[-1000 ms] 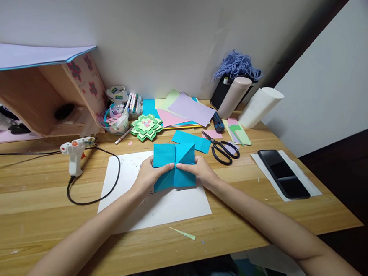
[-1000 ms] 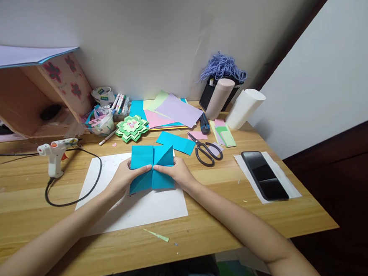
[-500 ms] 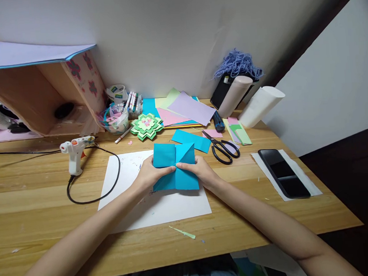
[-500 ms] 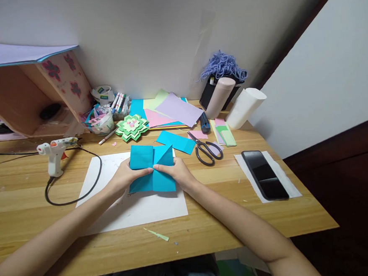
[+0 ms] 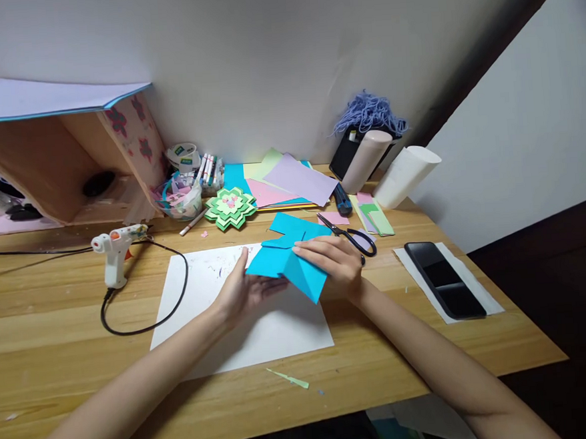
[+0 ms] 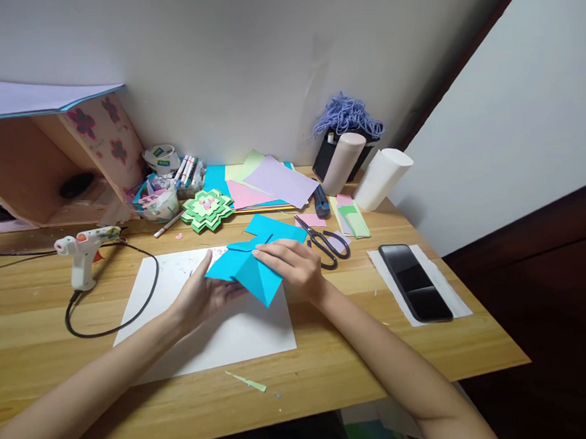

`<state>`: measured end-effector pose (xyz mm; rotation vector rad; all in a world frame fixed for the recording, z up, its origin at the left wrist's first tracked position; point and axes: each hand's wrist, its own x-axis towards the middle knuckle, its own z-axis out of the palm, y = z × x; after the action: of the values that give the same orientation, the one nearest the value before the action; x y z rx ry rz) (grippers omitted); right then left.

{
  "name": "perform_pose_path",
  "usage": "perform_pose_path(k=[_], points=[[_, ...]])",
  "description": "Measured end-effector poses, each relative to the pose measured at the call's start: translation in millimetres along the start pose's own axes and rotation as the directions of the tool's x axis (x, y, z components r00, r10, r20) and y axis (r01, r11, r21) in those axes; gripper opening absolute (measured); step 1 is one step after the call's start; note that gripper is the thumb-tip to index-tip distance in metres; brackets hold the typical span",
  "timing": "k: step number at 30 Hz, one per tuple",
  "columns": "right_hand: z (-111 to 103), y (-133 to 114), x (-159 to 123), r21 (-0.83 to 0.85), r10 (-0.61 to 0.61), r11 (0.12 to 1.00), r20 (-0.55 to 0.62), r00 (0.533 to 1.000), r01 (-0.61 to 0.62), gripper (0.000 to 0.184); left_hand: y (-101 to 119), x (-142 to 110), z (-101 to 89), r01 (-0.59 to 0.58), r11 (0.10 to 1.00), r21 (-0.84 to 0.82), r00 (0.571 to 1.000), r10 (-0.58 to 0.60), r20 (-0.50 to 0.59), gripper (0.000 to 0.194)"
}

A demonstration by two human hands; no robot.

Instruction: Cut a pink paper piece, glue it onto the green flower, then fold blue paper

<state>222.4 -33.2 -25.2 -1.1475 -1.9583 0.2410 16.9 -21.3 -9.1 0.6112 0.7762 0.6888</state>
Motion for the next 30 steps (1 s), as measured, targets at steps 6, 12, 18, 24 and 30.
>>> perform_pose_path(k=[6, 12, 18, 24, 30], points=[[1.4, -1.7, 4.7, -0.085, -0.135, 0.981, 0.341, 0.930, 0.173, 0.033, 3.0, -7.1, 2.4, -0.120, 0.988, 0.101, 0.990, 0.127, -0.066, 0.046], [-8.3, 0.4, 11.0, 0.019, -0.163, 0.986, 0.260, 0.952, 0.164, 0.049, 2.6, 4.1, -16.1, -0.146, 0.962, 0.231, 0.970, 0.185, -0.157, 0.043], [-3.2, -3.2, 11.5, 0.646, 0.456, 0.525, 0.336, 0.824, -0.554, 0.042, 9.2, 4.4, -14.9, -0.202, 0.921, 0.333, 0.942, 0.275, -0.190, 0.044], [8.8, -3.9, 7.1, 0.745, 0.594, 0.278, 0.363, 0.718, -0.607, 0.040, 17.0, 16.9, -0.6, -0.323, 0.857, 0.402, 0.895, 0.415, -0.165, 0.047], [18.7, 1.3, 4.1, 0.857, 0.726, 0.333, 0.031, 0.687, -0.392, 0.043, -7.5, 35.7, 24.2, -0.267, 0.954, 0.134, 0.960, 0.275, -0.046, 0.039]])
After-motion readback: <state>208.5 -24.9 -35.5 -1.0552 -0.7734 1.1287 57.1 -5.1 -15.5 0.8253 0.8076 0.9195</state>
